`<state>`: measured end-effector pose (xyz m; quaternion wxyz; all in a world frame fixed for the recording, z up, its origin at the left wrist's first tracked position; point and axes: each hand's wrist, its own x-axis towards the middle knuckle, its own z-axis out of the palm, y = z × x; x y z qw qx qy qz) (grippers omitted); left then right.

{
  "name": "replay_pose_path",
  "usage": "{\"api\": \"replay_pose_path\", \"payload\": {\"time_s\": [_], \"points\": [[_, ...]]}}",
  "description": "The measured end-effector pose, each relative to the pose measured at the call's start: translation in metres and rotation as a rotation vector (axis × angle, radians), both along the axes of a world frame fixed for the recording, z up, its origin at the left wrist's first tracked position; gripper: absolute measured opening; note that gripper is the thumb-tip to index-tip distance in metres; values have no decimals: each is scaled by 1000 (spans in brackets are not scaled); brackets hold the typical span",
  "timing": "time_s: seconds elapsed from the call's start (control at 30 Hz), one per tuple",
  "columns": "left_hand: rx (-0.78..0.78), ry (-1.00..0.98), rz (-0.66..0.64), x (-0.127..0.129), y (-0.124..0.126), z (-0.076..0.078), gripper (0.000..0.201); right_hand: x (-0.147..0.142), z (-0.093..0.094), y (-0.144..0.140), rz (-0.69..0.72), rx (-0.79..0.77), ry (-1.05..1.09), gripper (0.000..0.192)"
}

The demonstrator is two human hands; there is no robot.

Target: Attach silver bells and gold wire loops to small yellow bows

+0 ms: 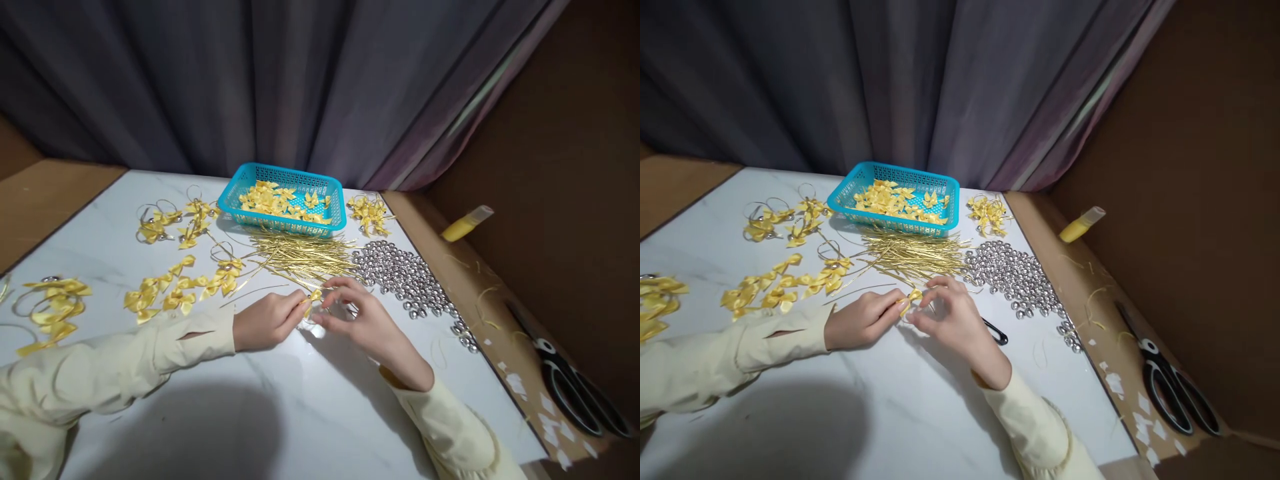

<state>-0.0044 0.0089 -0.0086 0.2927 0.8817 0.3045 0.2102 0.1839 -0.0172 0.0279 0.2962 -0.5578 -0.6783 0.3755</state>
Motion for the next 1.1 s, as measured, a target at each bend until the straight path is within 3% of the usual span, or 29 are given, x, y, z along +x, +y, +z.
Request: {"api": "replay_pose_path", "payload": {"time_s": [0.17, 0.4, 0.5, 0.87, 1.0, 1.1], "points": [[69, 16, -28, -1, 0, -2, 17, -6, -9, -4, 46, 37, -56, 11], [166, -4, -57, -2, 1, -2, 19, -3, 9, -2, -21, -313, 371, 14], [177, -8, -56, -1, 1, -2, 20, 4, 20, -2, -27, -410, 441, 12], [85, -14, 7, 1, 1, 1, 22, 59, 48, 5, 155, -436, 476, 13], [64, -15, 18, 1, 2, 0, 22, 74, 53, 1, 111, -434, 573, 15], [72, -15, 13, 1, 2, 1, 22, 79, 63, -6, 9, -337, 593, 17]]}}
